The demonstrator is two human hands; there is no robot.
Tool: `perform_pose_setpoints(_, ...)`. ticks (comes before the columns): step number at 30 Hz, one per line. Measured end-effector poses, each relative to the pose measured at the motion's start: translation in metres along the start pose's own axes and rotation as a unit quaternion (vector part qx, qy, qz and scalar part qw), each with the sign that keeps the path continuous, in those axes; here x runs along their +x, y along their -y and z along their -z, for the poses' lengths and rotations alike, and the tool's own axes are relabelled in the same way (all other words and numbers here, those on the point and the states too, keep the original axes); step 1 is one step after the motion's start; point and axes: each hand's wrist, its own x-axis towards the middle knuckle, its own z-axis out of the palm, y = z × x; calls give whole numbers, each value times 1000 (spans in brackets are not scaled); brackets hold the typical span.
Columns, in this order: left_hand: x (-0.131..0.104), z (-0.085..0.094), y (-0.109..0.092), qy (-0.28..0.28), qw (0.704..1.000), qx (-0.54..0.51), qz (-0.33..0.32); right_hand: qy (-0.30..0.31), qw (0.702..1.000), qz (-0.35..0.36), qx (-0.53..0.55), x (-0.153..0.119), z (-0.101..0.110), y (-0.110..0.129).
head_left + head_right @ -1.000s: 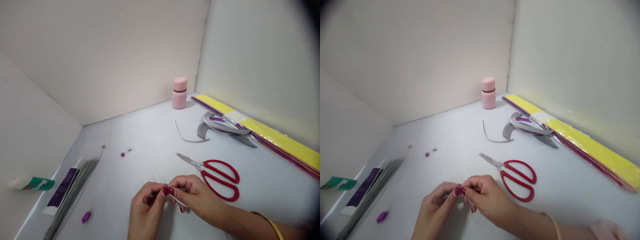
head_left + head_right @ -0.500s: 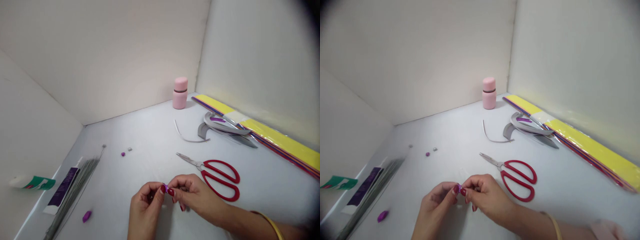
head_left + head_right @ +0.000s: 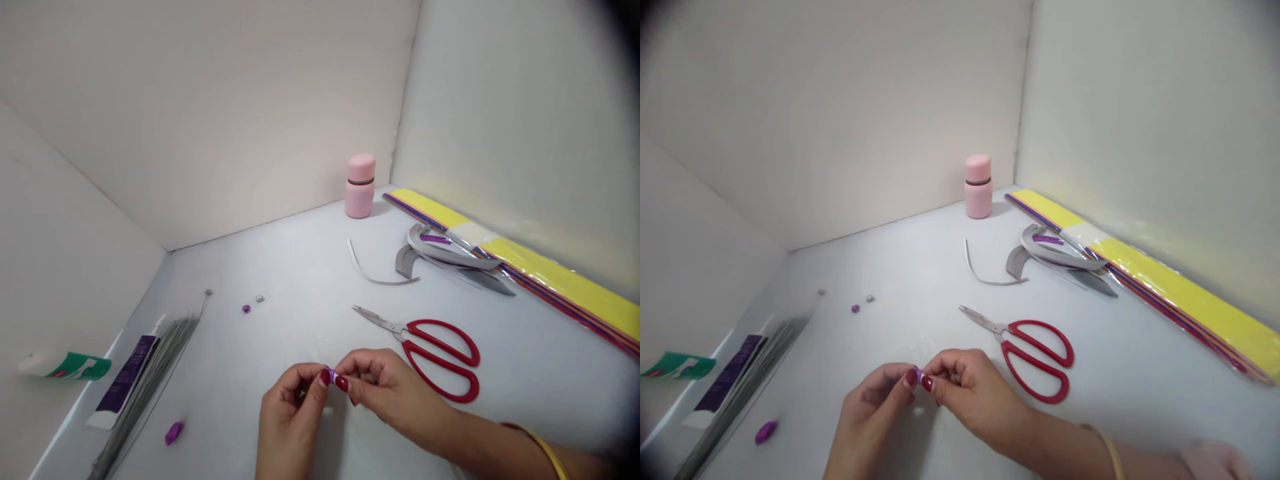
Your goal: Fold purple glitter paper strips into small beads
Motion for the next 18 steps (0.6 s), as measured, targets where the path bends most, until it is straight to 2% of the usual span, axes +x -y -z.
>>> perform_pose_setpoints(3,2,-3,4,-2,998,-63,31,-6,1000,14,10,0,-2,-2)
perform_pose_setpoints(6,2,-5,4,-6,997,-68,33,-20,1000,20,-12,0,0,-2)
perform_pose_setpoints(12,1,2,-10,44,999,5,4,5,997,21,-71,-1,6,3)
perform_pose_setpoints(15,3,2,-7,33,997,-44,52,11,998,24,-57,-1,6,3)
perform_pose_setpoints(18,6,0,1,21,991,-105,78,9,999,-25,-22,0,5,1)
